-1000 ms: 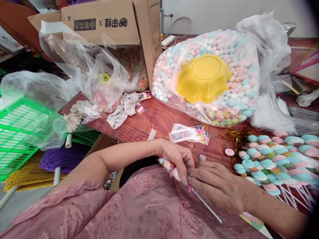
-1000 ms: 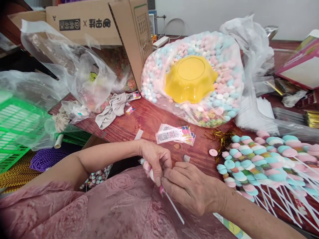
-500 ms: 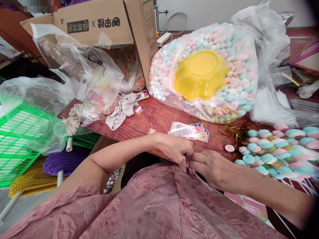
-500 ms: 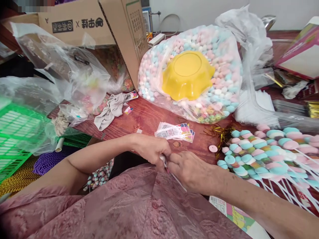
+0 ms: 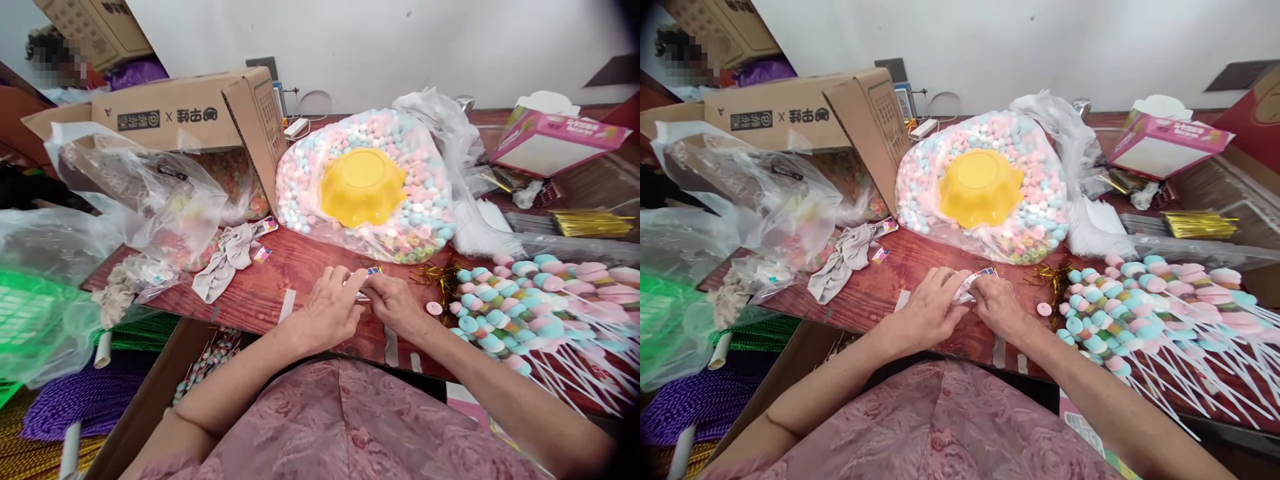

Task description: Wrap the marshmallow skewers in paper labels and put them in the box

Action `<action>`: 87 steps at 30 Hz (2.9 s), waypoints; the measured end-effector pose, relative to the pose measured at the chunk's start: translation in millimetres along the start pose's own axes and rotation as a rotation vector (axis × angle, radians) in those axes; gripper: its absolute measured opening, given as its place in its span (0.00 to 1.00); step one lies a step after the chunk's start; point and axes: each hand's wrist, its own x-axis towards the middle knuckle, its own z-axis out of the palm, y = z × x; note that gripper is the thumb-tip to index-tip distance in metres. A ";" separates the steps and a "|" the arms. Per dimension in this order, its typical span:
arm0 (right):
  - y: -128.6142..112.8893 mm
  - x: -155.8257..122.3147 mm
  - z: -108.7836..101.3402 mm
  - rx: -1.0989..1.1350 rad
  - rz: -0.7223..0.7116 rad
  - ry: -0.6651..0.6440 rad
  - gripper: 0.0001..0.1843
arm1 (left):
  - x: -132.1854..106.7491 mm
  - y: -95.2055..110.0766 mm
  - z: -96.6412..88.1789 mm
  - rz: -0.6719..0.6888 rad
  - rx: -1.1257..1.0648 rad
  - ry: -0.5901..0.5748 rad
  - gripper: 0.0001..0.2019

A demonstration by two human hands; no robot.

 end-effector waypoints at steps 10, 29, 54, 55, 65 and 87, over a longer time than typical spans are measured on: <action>-15.7 -14.4 -2.2 0.471 0.249 0.178 0.09 | -2.7 -30.8 31.4 -0.455 -1.205 -0.166 0.19; -68.4 -21.2 -12.2 -0.334 -0.325 0.354 0.11 | 1.8 -14.3 20.7 -0.443 -1.992 0.016 0.12; -35.0 -14.2 26.8 -0.266 -0.201 0.266 0.10 | -29.9 -41.5 45.7 -0.485 -1.891 -0.311 0.24; -34.9 -13.8 26.3 -0.204 -0.154 0.265 0.10 | -30.4 -38.6 49.3 -0.466 -1.850 -0.296 0.20; -41.6 -10.8 25.0 1.291 0.774 -0.056 0.12 | -32.5 -31.0 51.1 -0.208 -0.841 0.205 0.13; -13.3 -54.1 11.2 1.019 0.730 0.350 0.13 | -155.6 -94.7 -50.4 -0.592 -0.033 -0.247 0.17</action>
